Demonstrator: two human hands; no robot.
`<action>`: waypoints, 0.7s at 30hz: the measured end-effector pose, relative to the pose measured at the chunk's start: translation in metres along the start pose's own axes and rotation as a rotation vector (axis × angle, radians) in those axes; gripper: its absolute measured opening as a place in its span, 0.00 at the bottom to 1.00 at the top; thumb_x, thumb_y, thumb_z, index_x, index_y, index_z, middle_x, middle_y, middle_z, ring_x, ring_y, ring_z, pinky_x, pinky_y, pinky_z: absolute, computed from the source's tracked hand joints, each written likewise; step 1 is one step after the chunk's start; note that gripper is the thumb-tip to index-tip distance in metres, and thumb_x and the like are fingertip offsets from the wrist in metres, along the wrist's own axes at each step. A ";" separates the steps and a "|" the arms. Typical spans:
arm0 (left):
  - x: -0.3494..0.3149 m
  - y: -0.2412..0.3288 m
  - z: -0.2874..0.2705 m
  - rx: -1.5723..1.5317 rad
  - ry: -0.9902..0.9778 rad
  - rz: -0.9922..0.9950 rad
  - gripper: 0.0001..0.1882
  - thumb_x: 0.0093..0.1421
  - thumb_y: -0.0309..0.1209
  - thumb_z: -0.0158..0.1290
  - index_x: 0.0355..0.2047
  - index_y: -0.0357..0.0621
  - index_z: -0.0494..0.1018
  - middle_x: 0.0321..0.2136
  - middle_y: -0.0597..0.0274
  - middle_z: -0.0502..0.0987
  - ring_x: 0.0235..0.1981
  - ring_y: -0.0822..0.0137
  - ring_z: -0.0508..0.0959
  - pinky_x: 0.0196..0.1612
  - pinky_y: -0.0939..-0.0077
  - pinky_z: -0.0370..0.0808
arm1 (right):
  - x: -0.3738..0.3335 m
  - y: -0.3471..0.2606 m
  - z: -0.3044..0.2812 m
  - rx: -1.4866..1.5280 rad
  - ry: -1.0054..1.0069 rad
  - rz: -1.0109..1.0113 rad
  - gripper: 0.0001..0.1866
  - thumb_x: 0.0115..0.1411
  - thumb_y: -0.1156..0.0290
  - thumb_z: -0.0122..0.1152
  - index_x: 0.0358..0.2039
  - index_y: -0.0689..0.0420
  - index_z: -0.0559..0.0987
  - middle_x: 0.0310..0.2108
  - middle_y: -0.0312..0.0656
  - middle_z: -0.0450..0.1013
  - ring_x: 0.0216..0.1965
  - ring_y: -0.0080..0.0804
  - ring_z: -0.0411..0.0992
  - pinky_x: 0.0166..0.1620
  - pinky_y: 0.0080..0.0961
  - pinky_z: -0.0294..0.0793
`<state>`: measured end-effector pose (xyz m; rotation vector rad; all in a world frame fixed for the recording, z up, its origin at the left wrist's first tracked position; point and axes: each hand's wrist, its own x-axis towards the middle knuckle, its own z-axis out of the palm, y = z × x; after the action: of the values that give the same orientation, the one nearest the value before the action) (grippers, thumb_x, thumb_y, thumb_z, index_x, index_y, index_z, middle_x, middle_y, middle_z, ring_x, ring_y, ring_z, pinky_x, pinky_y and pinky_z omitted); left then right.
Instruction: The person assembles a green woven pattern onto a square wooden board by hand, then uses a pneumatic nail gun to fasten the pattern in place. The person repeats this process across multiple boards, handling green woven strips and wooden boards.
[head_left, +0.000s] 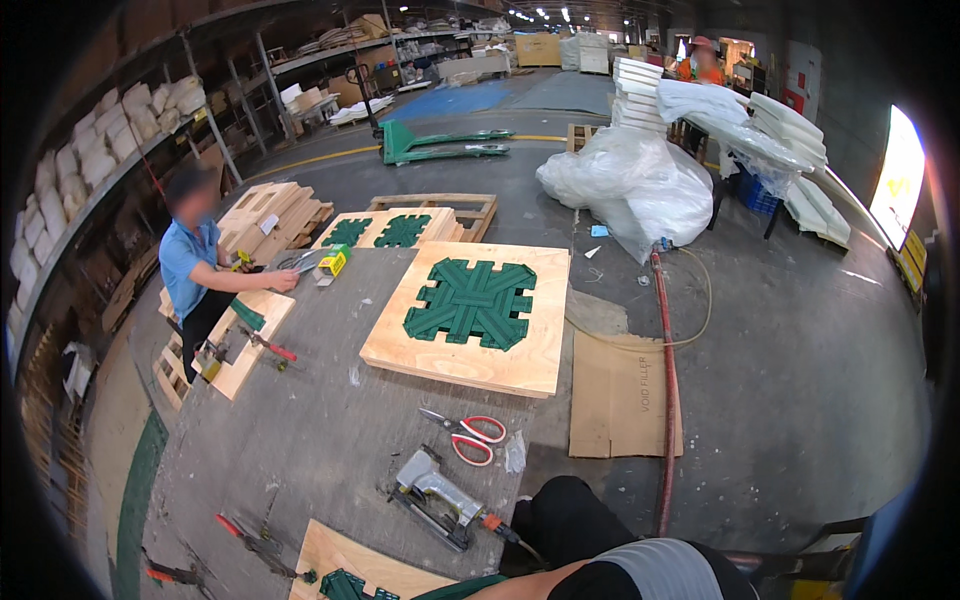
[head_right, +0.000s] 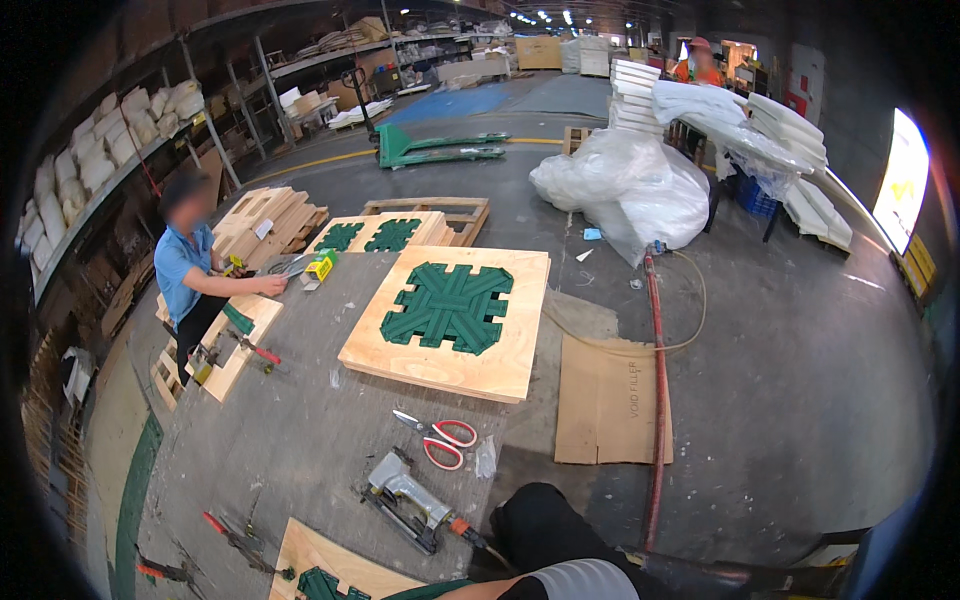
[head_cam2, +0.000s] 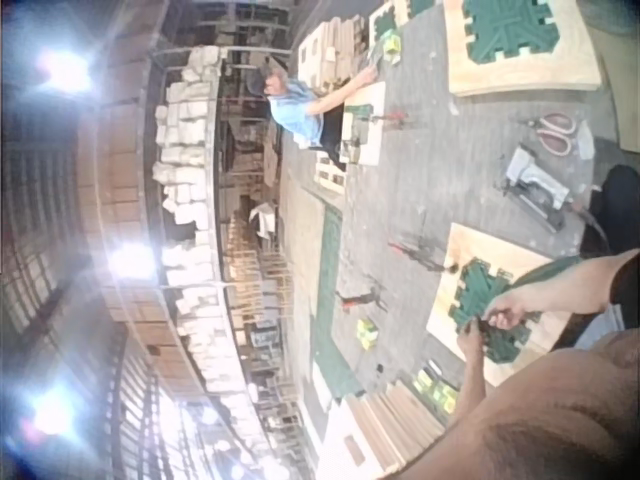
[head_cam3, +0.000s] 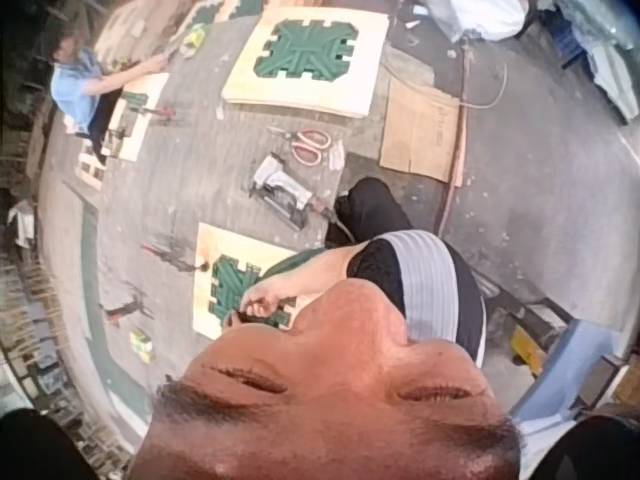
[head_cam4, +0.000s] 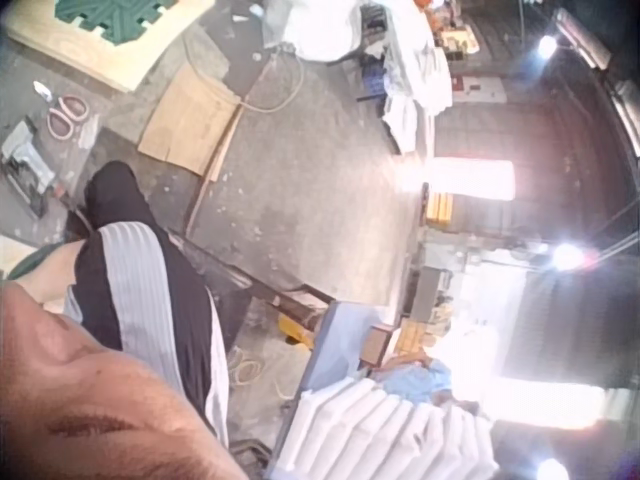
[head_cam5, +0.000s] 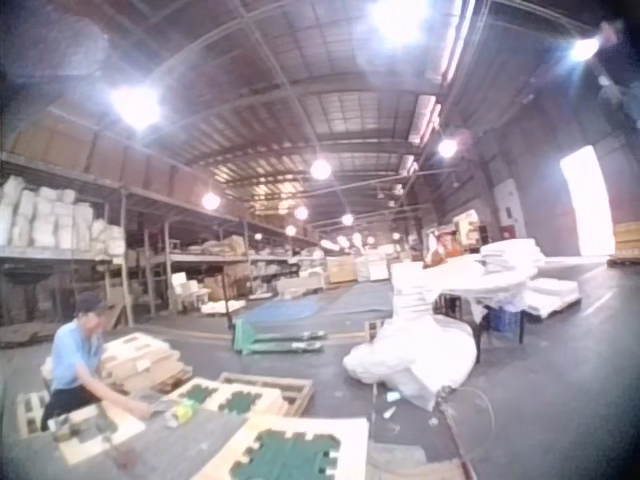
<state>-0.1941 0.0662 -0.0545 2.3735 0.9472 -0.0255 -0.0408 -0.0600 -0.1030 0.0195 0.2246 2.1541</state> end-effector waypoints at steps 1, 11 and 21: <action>0.002 0.010 -0.007 -0.092 -0.007 -0.039 0.20 0.67 0.42 0.57 0.41 0.33 0.83 0.26 0.53 0.83 0.24 0.65 0.81 0.30 0.69 0.76 | -0.003 -0.003 -0.001 -0.023 0.032 -0.026 0.17 0.68 0.65 0.59 0.22 0.50 0.70 0.15 0.27 0.66 0.14 0.17 0.62 0.19 0.13 0.63; -0.015 0.058 -0.022 -0.411 -0.058 -0.189 0.13 0.66 0.32 0.55 0.28 0.35 0.76 0.24 0.57 0.78 0.21 0.66 0.76 0.23 0.67 0.71 | -0.003 0.009 0.001 -0.079 0.012 0.047 0.13 0.70 0.62 0.55 0.29 0.53 0.72 0.15 0.24 0.66 0.13 0.14 0.60 0.17 0.13 0.60; -0.005 0.045 -0.005 -0.291 0.250 -0.026 0.13 0.66 0.34 0.58 0.39 0.33 0.80 0.33 0.53 0.83 0.37 0.62 0.80 0.43 0.64 0.78 | -0.010 0.057 0.073 0.132 0.266 -0.369 0.13 0.71 0.61 0.55 0.33 0.55 0.78 0.21 0.37 0.75 0.17 0.26 0.70 0.20 0.23 0.73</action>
<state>-0.1703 0.0394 -0.0266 2.1251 1.0202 0.3816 -0.0743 -0.0881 -0.0214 -0.2173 0.4853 1.7675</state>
